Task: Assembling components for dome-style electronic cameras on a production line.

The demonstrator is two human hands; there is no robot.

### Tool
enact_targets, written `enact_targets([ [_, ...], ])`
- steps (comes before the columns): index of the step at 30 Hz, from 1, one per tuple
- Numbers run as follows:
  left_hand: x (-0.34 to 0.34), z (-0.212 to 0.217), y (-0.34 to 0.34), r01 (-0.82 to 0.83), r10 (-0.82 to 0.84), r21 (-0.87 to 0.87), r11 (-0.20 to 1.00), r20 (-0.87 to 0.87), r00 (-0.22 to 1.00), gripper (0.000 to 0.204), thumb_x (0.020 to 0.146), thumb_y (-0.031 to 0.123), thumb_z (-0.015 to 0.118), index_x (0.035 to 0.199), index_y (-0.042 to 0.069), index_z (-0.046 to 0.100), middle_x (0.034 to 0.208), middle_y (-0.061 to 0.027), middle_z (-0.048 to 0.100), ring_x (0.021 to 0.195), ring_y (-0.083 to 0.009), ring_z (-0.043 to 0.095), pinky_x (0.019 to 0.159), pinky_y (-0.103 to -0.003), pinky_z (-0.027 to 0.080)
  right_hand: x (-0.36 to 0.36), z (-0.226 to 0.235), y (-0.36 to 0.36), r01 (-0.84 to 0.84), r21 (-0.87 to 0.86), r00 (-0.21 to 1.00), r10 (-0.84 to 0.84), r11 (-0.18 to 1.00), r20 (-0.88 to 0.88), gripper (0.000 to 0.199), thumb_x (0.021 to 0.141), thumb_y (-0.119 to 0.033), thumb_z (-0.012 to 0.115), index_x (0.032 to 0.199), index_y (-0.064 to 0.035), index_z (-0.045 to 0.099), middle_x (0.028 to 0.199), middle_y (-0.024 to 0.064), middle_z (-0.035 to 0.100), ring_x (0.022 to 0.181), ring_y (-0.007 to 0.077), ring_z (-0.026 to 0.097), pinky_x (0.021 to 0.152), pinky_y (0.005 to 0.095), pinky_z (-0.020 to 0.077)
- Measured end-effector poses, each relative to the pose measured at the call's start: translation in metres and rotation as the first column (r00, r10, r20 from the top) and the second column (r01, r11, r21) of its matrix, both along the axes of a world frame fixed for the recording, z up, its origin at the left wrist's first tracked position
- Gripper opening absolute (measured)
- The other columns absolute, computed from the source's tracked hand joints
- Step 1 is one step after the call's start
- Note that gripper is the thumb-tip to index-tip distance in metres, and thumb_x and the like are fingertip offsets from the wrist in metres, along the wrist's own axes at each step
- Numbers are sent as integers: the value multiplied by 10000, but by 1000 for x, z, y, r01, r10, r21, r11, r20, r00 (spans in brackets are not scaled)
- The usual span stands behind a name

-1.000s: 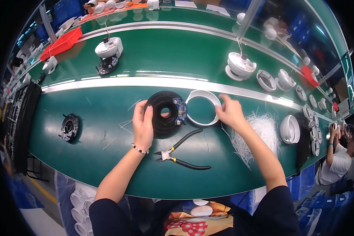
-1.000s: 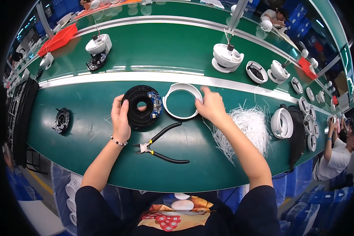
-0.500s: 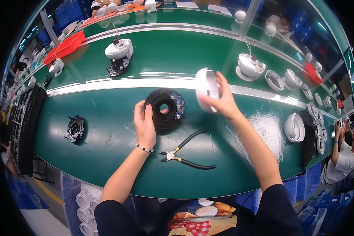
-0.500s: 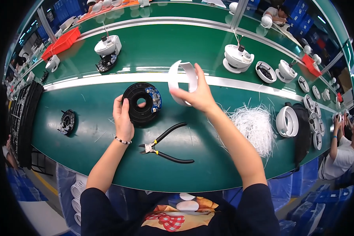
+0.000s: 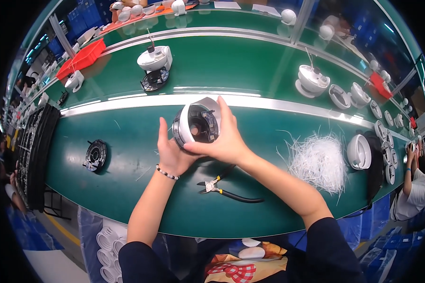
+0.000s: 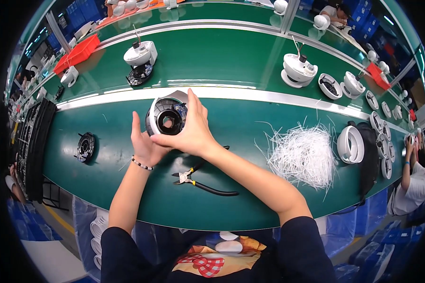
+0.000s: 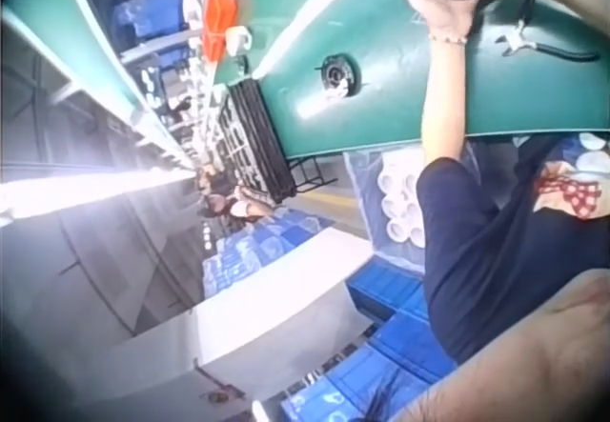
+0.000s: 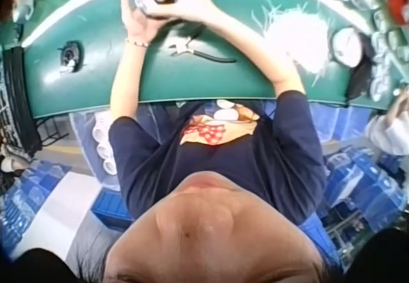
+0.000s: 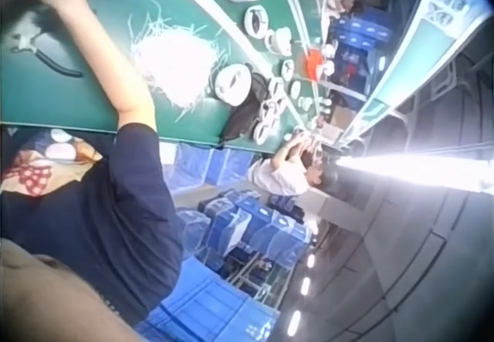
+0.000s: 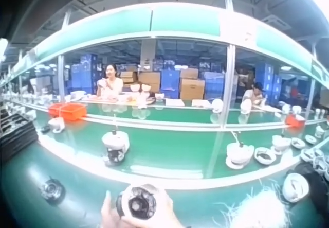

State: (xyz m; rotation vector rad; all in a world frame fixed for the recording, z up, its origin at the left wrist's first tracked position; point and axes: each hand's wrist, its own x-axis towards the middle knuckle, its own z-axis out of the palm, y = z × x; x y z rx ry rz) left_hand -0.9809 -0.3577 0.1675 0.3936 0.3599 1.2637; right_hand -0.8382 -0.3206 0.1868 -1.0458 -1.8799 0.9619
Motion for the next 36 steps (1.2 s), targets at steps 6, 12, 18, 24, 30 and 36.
enact_targets([
  [6,-11,-4,7,-151,152,15,988,-92,984,544,850,456,324,1157,31,467,1108,-132,527,1022,-255,513,899,-391,412,-6,2,-4,-101,425,990,49,900,134,1194,468,-407,810,1314,59,109,1284,265,237,1204,388,240,1004,443,232],
  [12,-10,-11,2,-197,198,22,980,-103,975,538,821,431,337,1151,28,470,1109,-127,527,1027,-252,504,899,-376,403,-13,-1,-10,-71,107,996,65,992,55,1207,498,-420,805,1318,62,61,1272,277,246,1206,392,240,1003,454,233],
  [18,-16,-13,-2,-281,280,7,960,-104,954,546,804,466,354,1099,29,495,1043,-112,541,970,-234,521,861,-359,420,-27,5,-20,-97,253,985,56,963,164,1202,482,-417,800,1305,84,83,1294,289,219,1195,402,238,995,454,244],
  [24,-30,-10,-5,-276,278,32,961,-101,955,483,849,391,307,1111,32,496,1064,-99,547,982,-213,525,868,-342,423,-47,8,-17,-69,181,974,27,981,224,1198,471,-417,796,1294,103,98,1295,290,221,1195,402,238,991,454,251],
  [30,-39,0,-11,-180,186,90,979,-60,981,645,859,561,262,1170,29,451,1113,-106,519,1021,-216,507,888,-341,415,-58,17,-20,-95,199,957,34,975,289,1211,454,-447,793,1285,113,114,1283,285,232,1189,413,235,985,458,256],
  [36,-49,1,-9,-193,212,101,976,-233,949,671,862,587,236,1172,32,452,1087,-91,526,995,-194,516,876,-335,429,-59,10,-12,-163,227,940,81,960,331,1199,438,-466,791,1278,106,156,1276,259,245,1159,409,269,974,452,274],
])
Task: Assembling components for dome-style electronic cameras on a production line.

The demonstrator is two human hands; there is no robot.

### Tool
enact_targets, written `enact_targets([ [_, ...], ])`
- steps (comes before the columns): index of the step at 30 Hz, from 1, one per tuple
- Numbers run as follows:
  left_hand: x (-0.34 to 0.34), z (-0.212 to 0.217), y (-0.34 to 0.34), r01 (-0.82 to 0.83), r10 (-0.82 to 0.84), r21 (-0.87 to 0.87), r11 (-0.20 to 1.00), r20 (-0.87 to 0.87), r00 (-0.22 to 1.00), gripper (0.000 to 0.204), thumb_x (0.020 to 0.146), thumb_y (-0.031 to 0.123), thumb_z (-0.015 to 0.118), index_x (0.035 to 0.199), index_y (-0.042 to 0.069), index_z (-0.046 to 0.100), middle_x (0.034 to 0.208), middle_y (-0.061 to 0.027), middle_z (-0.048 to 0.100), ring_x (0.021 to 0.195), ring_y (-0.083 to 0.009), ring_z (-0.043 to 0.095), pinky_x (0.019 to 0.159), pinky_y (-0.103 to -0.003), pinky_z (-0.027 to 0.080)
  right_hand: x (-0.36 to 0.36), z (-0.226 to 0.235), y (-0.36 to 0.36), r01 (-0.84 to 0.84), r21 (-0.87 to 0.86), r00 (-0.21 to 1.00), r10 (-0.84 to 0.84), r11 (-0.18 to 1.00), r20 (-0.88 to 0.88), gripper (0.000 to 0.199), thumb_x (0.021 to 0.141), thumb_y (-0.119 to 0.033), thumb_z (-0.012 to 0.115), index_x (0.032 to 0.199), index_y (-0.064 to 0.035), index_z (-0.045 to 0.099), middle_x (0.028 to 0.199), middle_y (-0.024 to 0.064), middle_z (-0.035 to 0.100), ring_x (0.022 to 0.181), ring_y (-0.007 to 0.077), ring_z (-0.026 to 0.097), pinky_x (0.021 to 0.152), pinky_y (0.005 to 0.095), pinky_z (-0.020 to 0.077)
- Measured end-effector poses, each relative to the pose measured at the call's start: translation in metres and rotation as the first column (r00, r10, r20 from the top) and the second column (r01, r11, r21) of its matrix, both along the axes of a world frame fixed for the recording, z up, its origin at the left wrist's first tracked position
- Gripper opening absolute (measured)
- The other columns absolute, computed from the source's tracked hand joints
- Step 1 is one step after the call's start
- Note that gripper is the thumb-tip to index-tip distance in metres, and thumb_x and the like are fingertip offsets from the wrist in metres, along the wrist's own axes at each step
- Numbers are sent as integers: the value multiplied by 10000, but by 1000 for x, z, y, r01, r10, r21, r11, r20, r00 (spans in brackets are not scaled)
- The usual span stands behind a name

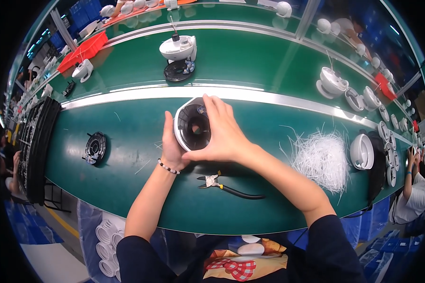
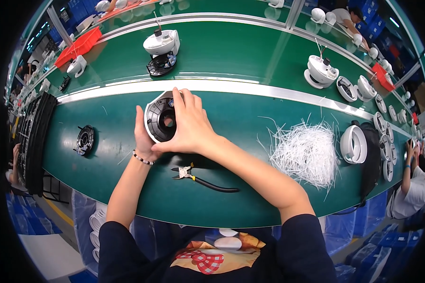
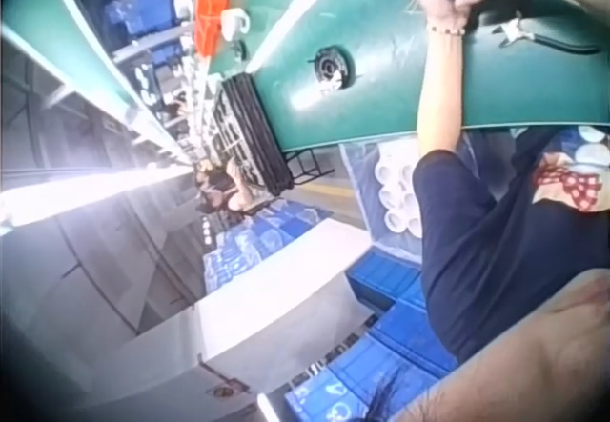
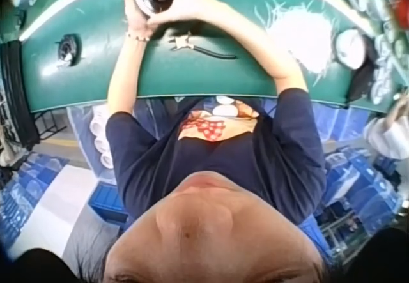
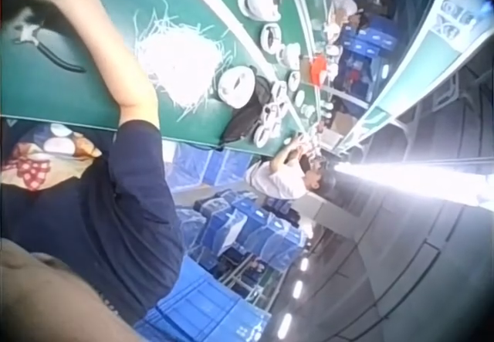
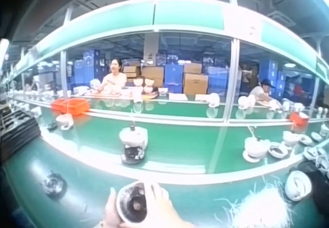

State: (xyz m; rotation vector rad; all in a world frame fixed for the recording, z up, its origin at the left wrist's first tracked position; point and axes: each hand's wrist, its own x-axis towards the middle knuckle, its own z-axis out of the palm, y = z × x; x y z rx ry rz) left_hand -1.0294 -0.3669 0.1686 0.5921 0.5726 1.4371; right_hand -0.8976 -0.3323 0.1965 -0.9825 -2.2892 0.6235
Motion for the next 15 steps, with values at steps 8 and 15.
enact_targets([
  [8,-6,0,1,-3,12,-69,998,121,993,491,815,407,444,1124,28,486,1053,-106,561,952,-212,551,845,-335,451,-14,-23,-9,72,107,994,-62,992,-91,1102,460,-456,735,1272,68,205,1272,243,240,1154,392,272,897,474,293],
  [15,-3,16,52,141,-146,36,989,222,964,500,801,405,435,1130,33,494,1073,-112,563,994,-237,539,903,-383,416,-8,-14,8,230,260,969,-194,938,-155,1141,556,-481,719,1329,43,63,1373,284,65,1274,442,77,988,561,114],
])
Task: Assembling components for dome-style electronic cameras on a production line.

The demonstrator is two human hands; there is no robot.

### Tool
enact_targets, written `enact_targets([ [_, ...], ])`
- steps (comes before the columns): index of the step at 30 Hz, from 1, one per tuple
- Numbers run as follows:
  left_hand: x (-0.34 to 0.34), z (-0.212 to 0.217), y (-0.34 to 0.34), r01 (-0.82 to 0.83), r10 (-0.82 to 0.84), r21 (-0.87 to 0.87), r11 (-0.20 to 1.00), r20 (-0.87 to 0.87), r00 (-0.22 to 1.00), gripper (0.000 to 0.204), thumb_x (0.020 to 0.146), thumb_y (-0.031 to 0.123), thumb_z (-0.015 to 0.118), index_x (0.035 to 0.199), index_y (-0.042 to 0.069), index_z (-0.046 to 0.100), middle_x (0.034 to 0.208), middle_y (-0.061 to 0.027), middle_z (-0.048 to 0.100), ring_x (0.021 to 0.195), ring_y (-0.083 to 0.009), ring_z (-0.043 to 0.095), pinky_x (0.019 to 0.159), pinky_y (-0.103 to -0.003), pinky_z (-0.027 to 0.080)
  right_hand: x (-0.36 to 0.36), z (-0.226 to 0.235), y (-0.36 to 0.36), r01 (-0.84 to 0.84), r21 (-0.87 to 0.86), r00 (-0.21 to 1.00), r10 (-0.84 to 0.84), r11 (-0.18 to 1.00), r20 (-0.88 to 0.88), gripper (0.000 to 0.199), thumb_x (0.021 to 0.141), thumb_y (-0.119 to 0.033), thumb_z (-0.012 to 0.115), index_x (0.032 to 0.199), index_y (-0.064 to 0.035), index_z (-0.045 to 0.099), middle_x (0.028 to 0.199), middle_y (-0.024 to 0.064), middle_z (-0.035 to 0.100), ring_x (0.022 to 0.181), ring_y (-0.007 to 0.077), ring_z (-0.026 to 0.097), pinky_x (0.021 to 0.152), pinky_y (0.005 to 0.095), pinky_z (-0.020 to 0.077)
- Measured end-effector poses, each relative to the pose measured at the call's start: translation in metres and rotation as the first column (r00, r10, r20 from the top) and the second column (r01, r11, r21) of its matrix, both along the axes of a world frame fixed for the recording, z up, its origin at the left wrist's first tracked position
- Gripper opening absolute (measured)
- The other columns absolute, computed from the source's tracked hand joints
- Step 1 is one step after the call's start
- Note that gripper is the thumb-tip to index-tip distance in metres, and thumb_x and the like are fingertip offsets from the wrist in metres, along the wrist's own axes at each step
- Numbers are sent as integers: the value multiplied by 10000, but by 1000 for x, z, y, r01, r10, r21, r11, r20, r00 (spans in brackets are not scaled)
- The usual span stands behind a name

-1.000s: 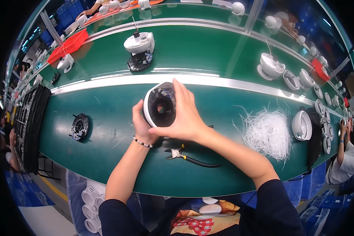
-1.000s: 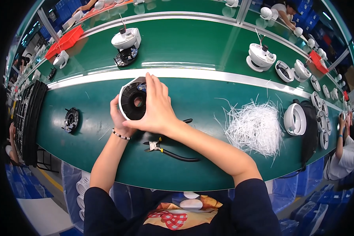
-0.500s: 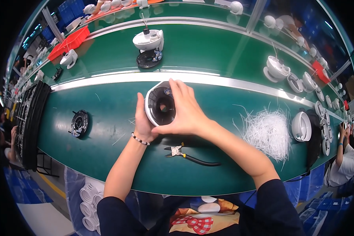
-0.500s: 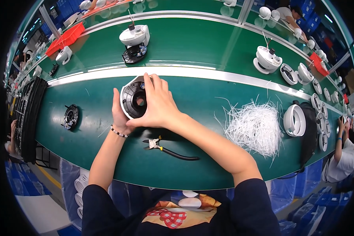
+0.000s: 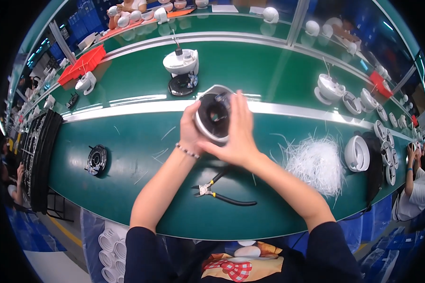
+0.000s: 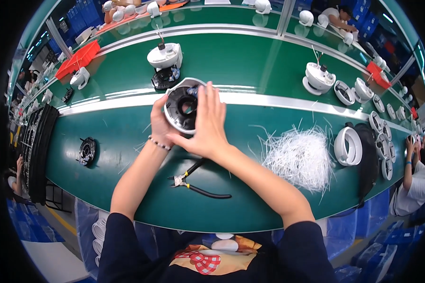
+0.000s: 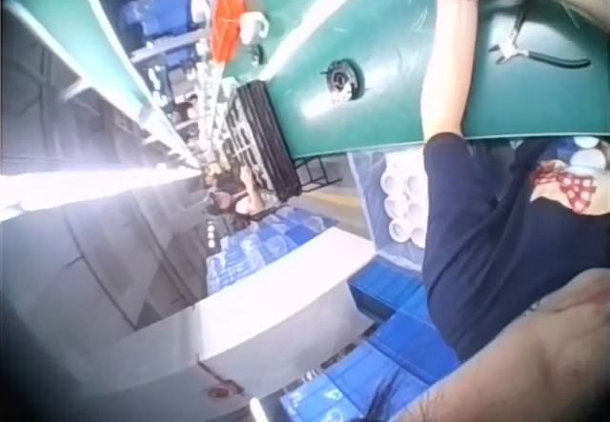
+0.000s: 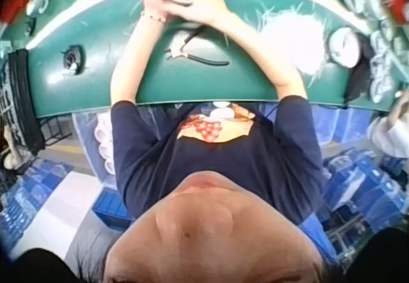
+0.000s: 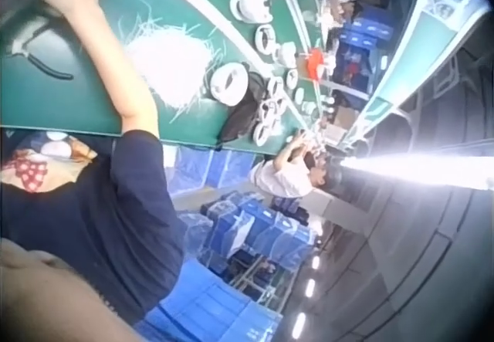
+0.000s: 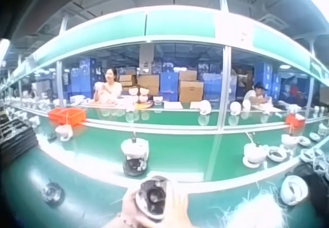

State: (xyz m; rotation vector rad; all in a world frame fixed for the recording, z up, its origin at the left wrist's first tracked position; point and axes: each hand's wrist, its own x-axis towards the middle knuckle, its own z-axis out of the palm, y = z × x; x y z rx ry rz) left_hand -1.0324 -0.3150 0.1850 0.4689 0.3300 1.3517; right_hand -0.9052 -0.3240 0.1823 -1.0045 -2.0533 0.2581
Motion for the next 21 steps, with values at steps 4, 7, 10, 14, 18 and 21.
enact_targets([
  [4,37,23,49,-52,59,-36,998,205,977,466,768,384,406,1018,14,539,1010,-134,567,947,-268,519,888,-421,392,47,14,-49,-137,22,975,130,990,179,1001,615,-436,693,1329,16,156,1380,272,91,1268,461,90,979,596,94],
  [7,52,19,93,-150,168,-135,979,126,978,396,795,339,394,978,9,515,996,-143,561,936,-256,527,838,-390,429,69,-4,-100,-257,-230,846,334,938,415,975,610,-537,663,1289,31,254,1366,278,129,1260,461,126,956,628,123],
  [10,48,-8,153,-140,145,-128,982,26,989,387,837,314,363,1025,-2,485,1029,-152,552,984,-276,528,883,-420,403,70,-24,-106,-198,-329,691,370,923,621,992,600,-561,656,1280,46,263,1345,273,194,1237,449,198,941,631,162],
  [14,53,-24,199,-186,165,-207,961,-118,979,455,856,274,309,1186,-36,357,1218,-234,416,1118,-387,428,894,-571,353,62,-23,-77,-199,-345,651,387,917,653,1022,574,-563,673,1286,38,254,1335,263,222,1234,442,205,962,615,142],
  [18,30,-64,231,-382,309,-233,894,-297,904,293,780,137,422,985,-66,475,937,-249,531,800,-360,593,585,-512,501,40,-3,-60,-283,-282,596,399,917,697,1032,541,-504,715,1306,3,243,1350,246,207,1250,435,177,976,597,138],
  [21,53,-66,231,-627,408,-113,771,-668,622,322,778,198,514,933,-80,468,888,-246,547,776,-327,572,651,-414,474,34,-4,-46,-358,-364,475,503,860,722,1003,536,-452,727,1304,-11,258,1328,225,254,1234,408,237,965,609,153],
])
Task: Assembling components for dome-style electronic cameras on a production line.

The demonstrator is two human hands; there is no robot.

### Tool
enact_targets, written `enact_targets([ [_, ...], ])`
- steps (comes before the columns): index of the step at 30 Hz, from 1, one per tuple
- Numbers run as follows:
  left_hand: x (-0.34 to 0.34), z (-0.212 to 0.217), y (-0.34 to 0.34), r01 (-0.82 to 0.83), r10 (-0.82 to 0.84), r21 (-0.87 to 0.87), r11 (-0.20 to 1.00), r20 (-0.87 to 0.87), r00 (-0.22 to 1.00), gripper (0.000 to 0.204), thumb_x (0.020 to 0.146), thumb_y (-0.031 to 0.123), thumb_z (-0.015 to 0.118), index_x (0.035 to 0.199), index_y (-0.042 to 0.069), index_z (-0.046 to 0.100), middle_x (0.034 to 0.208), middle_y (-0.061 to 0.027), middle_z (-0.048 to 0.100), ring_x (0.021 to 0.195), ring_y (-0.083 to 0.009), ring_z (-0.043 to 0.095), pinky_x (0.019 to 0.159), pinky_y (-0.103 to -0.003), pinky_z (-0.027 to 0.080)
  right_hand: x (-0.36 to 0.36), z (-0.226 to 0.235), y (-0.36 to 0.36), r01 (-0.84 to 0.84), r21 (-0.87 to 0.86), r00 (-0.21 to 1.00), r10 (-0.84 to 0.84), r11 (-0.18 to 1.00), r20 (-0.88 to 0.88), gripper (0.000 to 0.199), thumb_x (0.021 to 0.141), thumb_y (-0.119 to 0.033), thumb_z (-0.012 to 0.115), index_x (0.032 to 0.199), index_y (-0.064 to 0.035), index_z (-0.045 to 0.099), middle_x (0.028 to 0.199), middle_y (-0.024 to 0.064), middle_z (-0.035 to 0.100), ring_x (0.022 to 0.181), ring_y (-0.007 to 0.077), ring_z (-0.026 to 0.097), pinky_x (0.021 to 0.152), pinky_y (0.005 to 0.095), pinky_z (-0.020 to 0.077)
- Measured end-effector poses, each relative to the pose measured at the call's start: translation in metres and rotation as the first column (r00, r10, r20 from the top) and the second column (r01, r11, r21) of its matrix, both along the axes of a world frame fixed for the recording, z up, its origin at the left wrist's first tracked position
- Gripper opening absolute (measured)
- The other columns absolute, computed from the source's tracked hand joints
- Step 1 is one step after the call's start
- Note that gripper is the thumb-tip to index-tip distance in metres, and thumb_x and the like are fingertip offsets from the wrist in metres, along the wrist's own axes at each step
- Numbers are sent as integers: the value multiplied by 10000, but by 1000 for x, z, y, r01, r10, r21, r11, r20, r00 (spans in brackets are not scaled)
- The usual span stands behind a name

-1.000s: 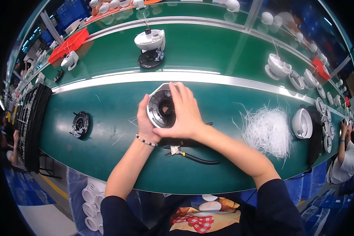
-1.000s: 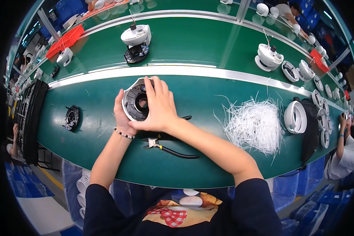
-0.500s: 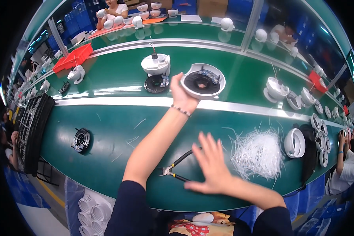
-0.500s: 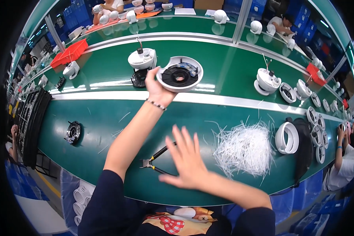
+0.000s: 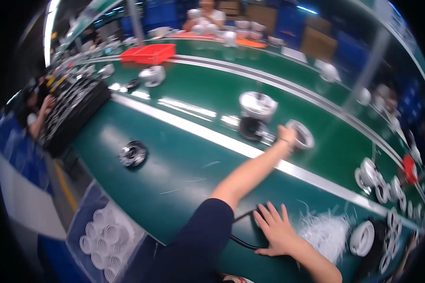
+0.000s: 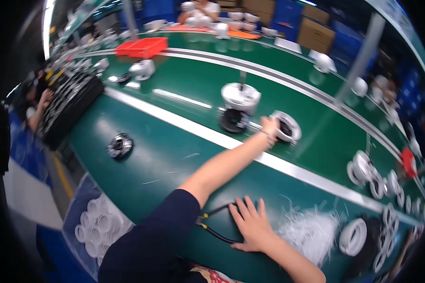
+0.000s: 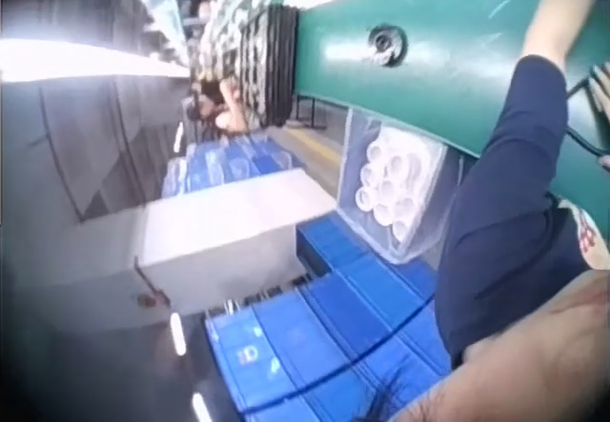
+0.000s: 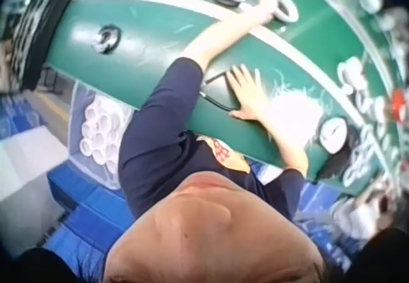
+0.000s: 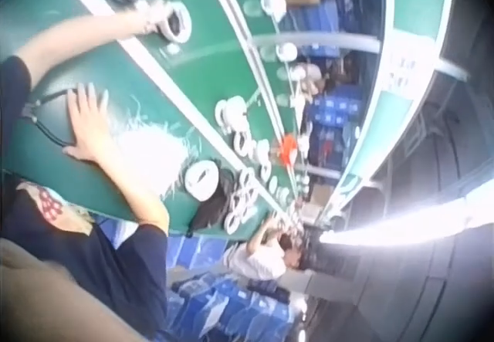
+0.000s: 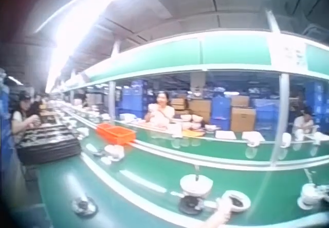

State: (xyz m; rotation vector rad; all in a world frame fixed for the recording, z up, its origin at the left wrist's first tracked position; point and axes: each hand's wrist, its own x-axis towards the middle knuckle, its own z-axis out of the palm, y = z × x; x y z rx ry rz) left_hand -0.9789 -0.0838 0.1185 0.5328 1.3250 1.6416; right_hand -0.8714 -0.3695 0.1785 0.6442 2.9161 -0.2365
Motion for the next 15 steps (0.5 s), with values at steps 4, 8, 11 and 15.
enact_targets([
  [4,18,33,-69,157,-36,290,944,-382,923,444,679,214,608,1002,-50,454,955,-250,550,913,-373,539,786,-409,430,-13,11,18,-123,16,985,120,992,125,920,511,-381,724,1244,23,342,1190,215,399,1134,369,375,965,543,240],
  [8,-26,44,-119,350,-85,383,855,-562,823,640,772,137,547,1279,-37,197,1260,-236,336,1195,-313,337,959,-368,300,-52,14,4,-312,247,936,252,917,248,855,447,-323,727,1182,0,434,1227,183,397,1164,368,350,960,553,247],
  [11,-60,58,-140,352,-99,414,839,-520,848,625,795,101,518,1309,6,176,1339,-190,275,1265,-277,257,975,-349,296,-77,16,2,-497,160,860,458,853,225,925,432,-290,722,1253,-56,367,1297,184,323,1215,372,279,952,593,225],
  [15,-88,25,-113,282,-9,458,843,-511,859,596,765,20,510,1288,9,224,1280,-171,370,1207,-252,361,948,-325,347,-95,4,8,-566,93,817,542,819,197,955,449,-311,727,1281,-61,331,1307,168,318,1226,355,272,959,608,200],
])
